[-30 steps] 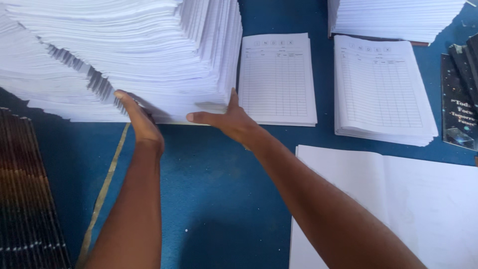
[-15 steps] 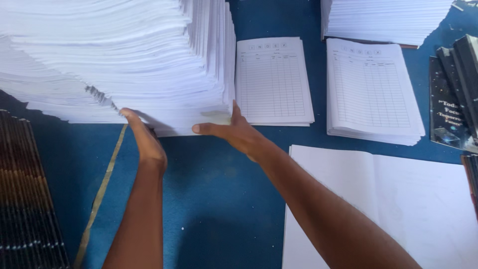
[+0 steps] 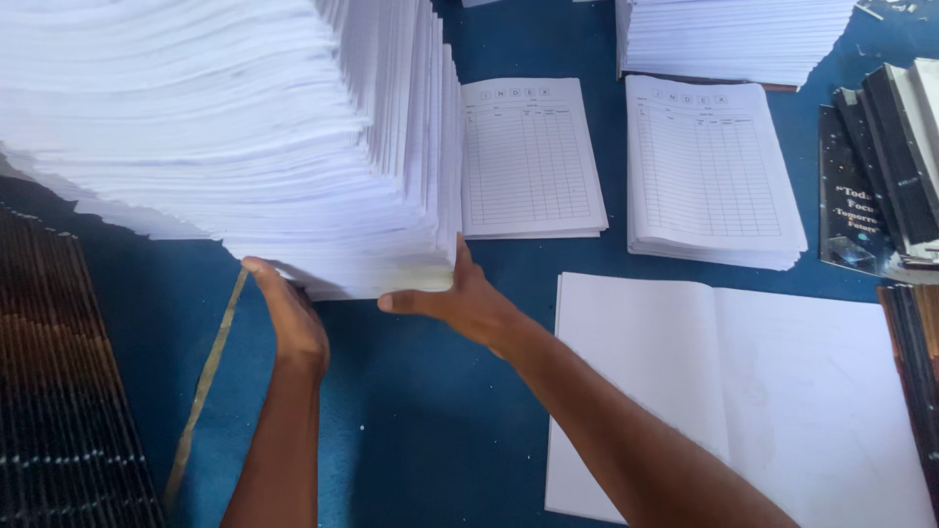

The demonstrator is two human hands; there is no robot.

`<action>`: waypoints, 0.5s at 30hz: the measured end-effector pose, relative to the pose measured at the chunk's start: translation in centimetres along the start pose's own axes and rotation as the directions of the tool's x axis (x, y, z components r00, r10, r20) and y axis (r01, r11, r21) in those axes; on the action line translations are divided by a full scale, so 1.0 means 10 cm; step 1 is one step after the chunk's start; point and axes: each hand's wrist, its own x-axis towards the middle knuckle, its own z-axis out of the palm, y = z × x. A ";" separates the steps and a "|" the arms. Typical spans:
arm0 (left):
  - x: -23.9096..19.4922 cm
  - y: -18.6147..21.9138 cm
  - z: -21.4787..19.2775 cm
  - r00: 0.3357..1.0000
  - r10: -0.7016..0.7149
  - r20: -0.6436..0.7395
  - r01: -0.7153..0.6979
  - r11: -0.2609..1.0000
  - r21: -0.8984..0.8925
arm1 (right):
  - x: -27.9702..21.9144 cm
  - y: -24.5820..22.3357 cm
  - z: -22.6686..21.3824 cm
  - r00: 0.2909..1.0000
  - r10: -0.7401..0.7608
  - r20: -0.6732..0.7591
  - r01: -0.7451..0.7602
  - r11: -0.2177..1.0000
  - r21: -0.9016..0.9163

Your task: The person organizes stacks of notebooks and papers on a blue table. They pick up notebooks, flip through pages, and place them into neat piles. The person also handles loose sheets of paper and aligns them with the notebook stacks.

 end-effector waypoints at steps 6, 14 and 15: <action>-0.17 -0.04 -0.11 1.000 0.005 -0.025 -0.007 0.998 -0.068 | -0.24 0.03 0.11 1.000 0.031 0.000 -0.031 0.999 -0.033; -0.43 -0.06 -0.25 0.998 -0.053 -0.030 0.051 0.997 -0.062 | -0.52 0.04 0.24 0.997 0.083 -0.001 -0.083 0.996 -0.043; -0.46 -0.07 -0.29 0.998 -0.063 -0.023 0.061 0.996 -0.061 | -0.56 0.04 0.25 0.996 0.086 0.003 -0.086 0.995 -0.048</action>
